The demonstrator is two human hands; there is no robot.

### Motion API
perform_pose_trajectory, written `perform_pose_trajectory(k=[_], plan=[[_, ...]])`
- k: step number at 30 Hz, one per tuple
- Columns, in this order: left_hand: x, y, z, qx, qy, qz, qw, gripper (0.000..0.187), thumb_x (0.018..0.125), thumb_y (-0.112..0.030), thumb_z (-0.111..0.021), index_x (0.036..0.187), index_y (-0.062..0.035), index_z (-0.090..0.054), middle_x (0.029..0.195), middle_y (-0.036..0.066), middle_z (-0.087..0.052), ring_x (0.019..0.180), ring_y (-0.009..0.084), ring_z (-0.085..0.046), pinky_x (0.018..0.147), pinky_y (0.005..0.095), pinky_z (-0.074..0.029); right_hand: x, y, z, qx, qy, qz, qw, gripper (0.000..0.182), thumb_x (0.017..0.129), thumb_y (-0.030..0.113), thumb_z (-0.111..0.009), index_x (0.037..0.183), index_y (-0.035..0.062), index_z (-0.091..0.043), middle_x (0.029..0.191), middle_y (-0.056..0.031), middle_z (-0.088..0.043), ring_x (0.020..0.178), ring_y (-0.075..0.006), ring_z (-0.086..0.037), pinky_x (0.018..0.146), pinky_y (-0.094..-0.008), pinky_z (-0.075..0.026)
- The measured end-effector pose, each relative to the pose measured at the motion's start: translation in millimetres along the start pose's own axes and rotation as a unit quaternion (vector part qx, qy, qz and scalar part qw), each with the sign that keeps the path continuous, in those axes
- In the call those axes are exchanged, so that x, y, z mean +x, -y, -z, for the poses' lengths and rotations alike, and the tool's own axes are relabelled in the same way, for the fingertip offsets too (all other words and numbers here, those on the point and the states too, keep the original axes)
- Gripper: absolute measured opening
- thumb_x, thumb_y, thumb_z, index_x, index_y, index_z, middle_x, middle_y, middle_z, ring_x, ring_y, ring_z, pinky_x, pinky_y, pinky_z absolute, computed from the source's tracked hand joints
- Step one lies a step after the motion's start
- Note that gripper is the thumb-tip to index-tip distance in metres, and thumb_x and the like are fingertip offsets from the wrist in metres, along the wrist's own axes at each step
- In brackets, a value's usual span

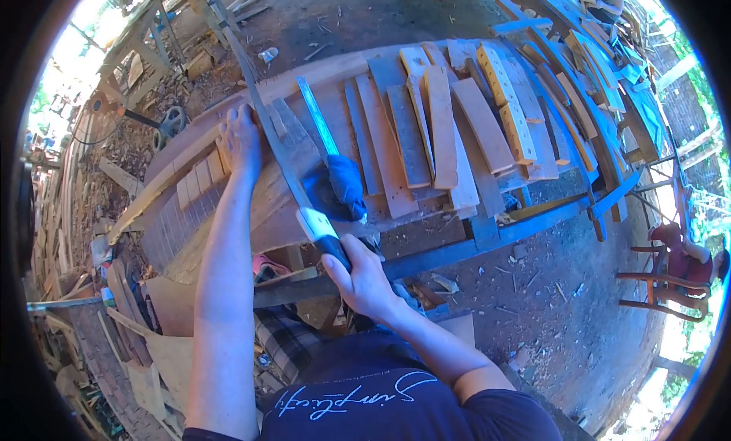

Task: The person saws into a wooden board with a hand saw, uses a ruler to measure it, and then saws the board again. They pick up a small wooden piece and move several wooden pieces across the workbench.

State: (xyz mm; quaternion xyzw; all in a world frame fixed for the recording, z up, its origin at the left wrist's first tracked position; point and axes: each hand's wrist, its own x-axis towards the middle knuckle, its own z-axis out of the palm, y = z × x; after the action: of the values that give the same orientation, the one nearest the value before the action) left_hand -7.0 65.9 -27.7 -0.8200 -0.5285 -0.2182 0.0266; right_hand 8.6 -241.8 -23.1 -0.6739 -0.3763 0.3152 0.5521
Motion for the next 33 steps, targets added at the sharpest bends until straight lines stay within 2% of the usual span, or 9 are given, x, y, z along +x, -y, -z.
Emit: perform_pose_trajectory(k=[5, 9, 11, 17, 20, 25, 28, 32, 33], plan=[[-1, -8, 15, -0.016, -0.004, 0.012, 1.0, 0.022, 0.093, -0.031, -0.052, 0.099, -0.0134, -0.063, 0.105, 0.01, -0.059, 0.102, 0.0328, -0.055, 0.083, 0.0501, -0.043, 71, 15, -22, 0.002, 0.003, -0.02, 1.0, 0.035, 0.096, 0.033, -0.057, 0.089, -0.001, -0.049, 0.076, -0.0222, -0.054, 0.072, -0.039, -0.056, 0.067, -0.043, -0.044], [1, -11, 9, 0.009, -0.018, 0.018, 1.0, 0.022, 0.092, -0.032, -0.052, 0.098, -0.014, -0.063, 0.104, 0.01, -0.059, 0.101, 0.0332, -0.056, 0.082, 0.0503, -0.043, 27, 5, -11, -0.008, -0.031, 0.015, 0.999, 0.035, 0.096, 0.033, -0.057, 0.089, -0.0009, -0.049, 0.075, -0.0222, -0.055, 0.069, -0.0374, -0.055, 0.066, -0.0434, -0.044], [2, -9, 9, -0.003, -0.014, 0.004, 1.0, 0.021, 0.093, -0.032, -0.052, 0.098, -0.0149, -0.063, 0.104, 0.01, -0.059, 0.101, 0.0343, -0.056, 0.082, 0.0507, -0.043, -3, 5, 3, 0.031, 0.002, 0.0, 1.0, 0.036, 0.096, 0.033, -0.056, 0.09, -0.0013, -0.049, 0.076, -0.0225, -0.055, 0.069, -0.0348, -0.056, 0.066, -0.0439, -0.044], [1, -5, 11, -0.019, -0.012, -0.018, 1.0, 0.02, 0.092, -0.03, -0.052, 0.097, -0.0143, -0.063, 0.104, 0.011, -0.059, 0.101, 0.0353, -0.055, 0.082, 0.0505, -0.043, 75, 27, -16, 0.013, 0.004, -0.021, 1.0, 0.04, 0.097, 0.035, -0.056, 0.088, -0.0025, -0.049, 0.075, -0.0211, -0.055, 0.068, -0.0319, -0.056, 0.063, -0.0421, -0.044], [-3, -12, 14, -0.008, -0.01, -0.004, 1.0, 0.02, 0.092, -0.029, -0.053, 0.097, -0.0133, -0.064, 0.104, 0.011, -0.06, 0.1, 0.0348, -0.056, 0.083, 0.0499, -0.043, 65, 15, -22, 0.034, -0.036, 0.037, 0.998, 0.042, 0.097, 0.038, -0.056, 0.087, -0.0024, -0.048, 0.073, -0.0203, -0.054, 0.065, -0.0296, -0.052, 0.063, -0.0416, -0.043], [-7, -13, 12, -0.011, -0.012, 0.007, 1.0, 0.02, 0.092, -0.029, -0.053, 0.099, -0.0137, -0.064, 0.104, 0.01, -0.059, 0.102, 0.0338, -0.054, 0.083, 0.0484, -0.042, 60, 15, -25, 0.043, -0.027, 0.011, 0.999, 0.041, 0.097, 0.037, -0.056, 0.086, -0.0012, -0.047, 0.071, -0.0179, -0.051, 0.063, -0.0267, -0.048, 0.061, -0.0403, -0.042], [-7, -6, 7, -0.011, -0.017, -0.032, 0.999, 0.021, 0.092, -0.024, -0.052, 0.105, -0.0146, -0.065, 0.104, 0.011, -0.058, 0.1, 0.033, -0.054, 0.083, 0.0472, -0.042, 61, 3, -32, 0.012, -0.034, 0.023, 0.999, 0.04, 0.097, 0.037, -0.057, 0.085, 0.0, -0.047, 0.067, -0.016, -0.048, 0.062, -0.0224, -0.046, 0.059, -0.0396, -0.041], [-10, -9, 7, -0.014, -0.033, -0.022, 0.999, 0.02, 0.092, -0.024, -0.052, 0.1, -0.0115, -0.066, 0.102, 0.011, -0.057, 0.099, 0.0331, -0.053, 0.083, 0.0476, -0.041, 60, -15, -44, 0.013, -0.046, 0.061, 0.997, 0.04, 0.097, 0.037, -0.057, 0.086, 0.0005, -0.047, 0.066, -0.0146, -0.048, 0.06, -0.0216, -0.046, 0.058, -0.039, -0.041], [-12, -7, 10, -0.013, -0.041, -0.016, 0.999, 0.02, 0.092, -0.024, -0.052, 0.1, -0.0115, -0.066, 0.102, 0.011, -0.057, 0.099, 0.0331, -0.053, 0.083, 0.0476, -0.041, 58, -14, -45, 0.033, -0.052, 0.035, 0.997, 0.039, 0.096, 0.037, -0.057, 0.087, 0.0008, -0.048, 0.065, -0.014, -0.048, 0.059, -0.0219, -0.046, 0.058, -0.0387, -0.041]])
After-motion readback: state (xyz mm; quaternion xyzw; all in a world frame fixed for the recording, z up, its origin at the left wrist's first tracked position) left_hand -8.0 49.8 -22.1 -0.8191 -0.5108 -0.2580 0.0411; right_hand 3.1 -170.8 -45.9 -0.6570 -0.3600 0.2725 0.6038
